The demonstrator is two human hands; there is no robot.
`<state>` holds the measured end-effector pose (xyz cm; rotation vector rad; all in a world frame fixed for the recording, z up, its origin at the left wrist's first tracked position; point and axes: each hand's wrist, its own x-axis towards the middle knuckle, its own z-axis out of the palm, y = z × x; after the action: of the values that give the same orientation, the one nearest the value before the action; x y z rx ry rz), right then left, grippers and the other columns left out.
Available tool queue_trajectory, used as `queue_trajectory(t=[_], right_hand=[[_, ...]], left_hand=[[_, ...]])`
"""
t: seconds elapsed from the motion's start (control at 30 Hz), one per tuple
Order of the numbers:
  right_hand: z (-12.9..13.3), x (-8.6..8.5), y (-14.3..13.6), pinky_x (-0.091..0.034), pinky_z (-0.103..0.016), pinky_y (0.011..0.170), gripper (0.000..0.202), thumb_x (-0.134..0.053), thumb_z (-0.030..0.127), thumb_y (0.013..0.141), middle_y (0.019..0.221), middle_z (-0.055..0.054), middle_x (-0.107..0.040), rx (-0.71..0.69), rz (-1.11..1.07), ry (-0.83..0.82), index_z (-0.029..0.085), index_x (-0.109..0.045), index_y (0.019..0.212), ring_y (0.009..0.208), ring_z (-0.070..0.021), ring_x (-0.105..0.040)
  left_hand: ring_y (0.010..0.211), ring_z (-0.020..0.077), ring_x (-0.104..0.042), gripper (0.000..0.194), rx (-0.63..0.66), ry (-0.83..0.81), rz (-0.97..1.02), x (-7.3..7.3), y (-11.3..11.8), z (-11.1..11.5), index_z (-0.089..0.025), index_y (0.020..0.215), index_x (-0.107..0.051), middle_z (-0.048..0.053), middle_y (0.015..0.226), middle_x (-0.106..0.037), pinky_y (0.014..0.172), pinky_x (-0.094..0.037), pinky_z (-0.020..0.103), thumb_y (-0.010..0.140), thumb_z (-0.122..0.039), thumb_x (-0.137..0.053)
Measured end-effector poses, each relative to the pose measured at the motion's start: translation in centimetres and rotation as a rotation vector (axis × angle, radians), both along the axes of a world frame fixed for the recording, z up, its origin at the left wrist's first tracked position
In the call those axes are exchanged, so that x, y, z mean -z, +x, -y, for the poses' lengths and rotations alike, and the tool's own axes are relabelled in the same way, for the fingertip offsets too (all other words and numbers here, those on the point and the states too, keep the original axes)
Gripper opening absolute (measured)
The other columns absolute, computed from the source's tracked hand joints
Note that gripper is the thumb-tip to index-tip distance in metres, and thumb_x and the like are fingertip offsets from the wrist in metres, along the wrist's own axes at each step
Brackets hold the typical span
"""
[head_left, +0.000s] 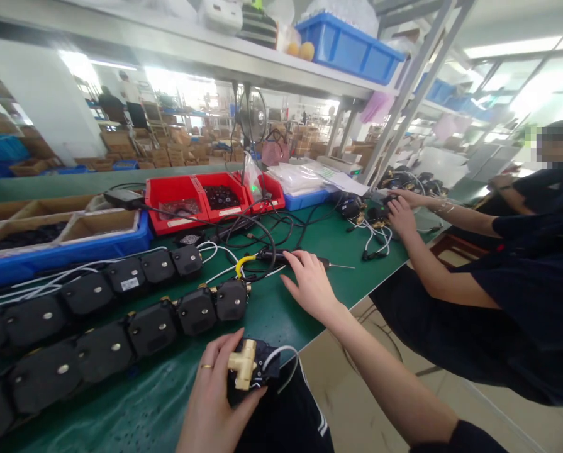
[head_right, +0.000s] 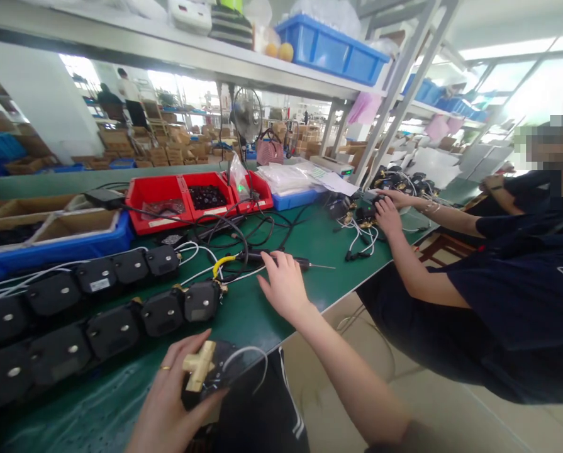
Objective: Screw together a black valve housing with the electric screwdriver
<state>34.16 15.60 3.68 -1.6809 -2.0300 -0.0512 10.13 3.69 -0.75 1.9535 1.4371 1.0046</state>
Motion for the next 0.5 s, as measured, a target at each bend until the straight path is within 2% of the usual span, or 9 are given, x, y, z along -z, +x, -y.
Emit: queue_trajectory(t=[0.07, 0.13, 0.2, 0.27, 0.3, 0.37, 0.5], right_hand=[[2.2, 0.0, 0.4, -0.044, -0.042, 0.11, 0.045, -0.06, 0.024, 0.097, 0.133, -0.015, -0.054, -0.041, -0.086, 0.012, 0.014, -0.051, 0.14, 0.124, -0.0252, -0.051], [4.6, -0.3, 0.5, -0.049, -0.032, 0.105, 0.04, -0.058, 0.027, 0.099, 0.131, -0.011, -0.057, -0.157, -0.223, -0.028, 0.016, -0.052, 0.136, 0.121, -0.0187, -0.055], [7.0, -0.7, 0.0, -0.053, -0.028, 0.099, 0.045, -0.064, 0.036, 0.095, 0.13, -0.009, -0.059, -0.401, -0.448, -0.179, 0.019, -0.054, 0.136, 0.12, -0.017, -0.058], [9.0, -1.0, -0.9, -0.051, -0.032, 0.103, 0.062, -0.077, 0.044, 0.085, 0.131, -0.009, -0.06, -0.645, -0.638, -0.363, 0.02, -0.055, 0.138, 0.122, -0.0198, -0.058], [9.8, -1.1, -1.5, -0.048, -0.034, 0.106, 0.069, -0.082, 0.045, 0.079, 0.132, -0.01, -0.06, -0.701, -0.679, -0.426, 0.02, -0.056, 0.138, 0.123, -0.0216, -0.057], [10.8, -0.9, -2.5, -0.045, -0.036, 0.107, 0.066, -0.084, 0.041, 0.077, 0.13, -0.009, -0.062, -0.671, -0.674, -0.449, 0.021, -0.059, 0.135, 0.122, -0.0224, -0.057], [10.9, 0.1, -3.9, -0.047, -0.032, 0.093, 0.048, -0.085, 0.035, 0.076, 0.114, -0.006, -0.069, -0.542, -0.793, -0.426, 0.021, -0.069, 0.12, 0.105, -0.021, -0.063]], left_hand=[[0.118, 0.0279, -0.06, 0.053, -0.026, -0.007, 0.012, 0.1, -0.3, -0.1, -0.034, 0.131, -0.056, 0.004, 0.129, -0.057, 0.1, -0.052, 0.044, 0.08, -0.03, -0.069], [0.114, 0.0291, -0.061, 0.047, -0.065, 0.003, 0.025, 0.3, -0.4, -0.2, -0.032, 0.124, -0.06, 0.005, 0.125, -0.059, 0.097, -0.052, 0.045, 0.078, -0.032, -0.068], [0.112, 0.0302, -0.061, 0.042, -0.07, 0.007, 0.031, 0.4, -0.5, -0.2, -0.029, 0.118, -0.062, 0.006, 0.12, -0.06, 0.094, -0.053, 0.045, 0.077, -0.033, -0.069], [0.109, 0.0307, -0.062, 0.04, -0.072, -0.001, 0.046, 0.4, -0.5, -0.2, -0.027, 0.114, -0.063, 0.006, 0.116, -0.063, 0.093, -0.053, 0.045, 0.075, -0.034, -0.07], [0.107, 0.0304, -0.063, 0.04, -0.067, -0.015, 0.053, 0.4, -0.5, -0.2, -0.027, 0.112, -0.063, 0.006, 0.114, -0.064, 0.092, -0.054, 0.045, 0.074, -0.033, -0.071], [0.102, 0.0295, -0.065, 0.04, -0.063, -0.037, 0.077, 0.1, -0.5, -0.1, -0.028, 0.109, -0.064, 0.004, 0.109, -0.067, 0.089, -0.055, 0.044, 0.072, -0.035, -0.074], [0.101, 0.029, -0.068, 0.045, -0.087, -0.121, 0.178, -0.9, -0.4, 0.5, -0.028, 0.111, -0.066, 0.003, 0.11, -0.071, 0.09, -0.057, 0.043, 0.071, -0.045, -0.079]])
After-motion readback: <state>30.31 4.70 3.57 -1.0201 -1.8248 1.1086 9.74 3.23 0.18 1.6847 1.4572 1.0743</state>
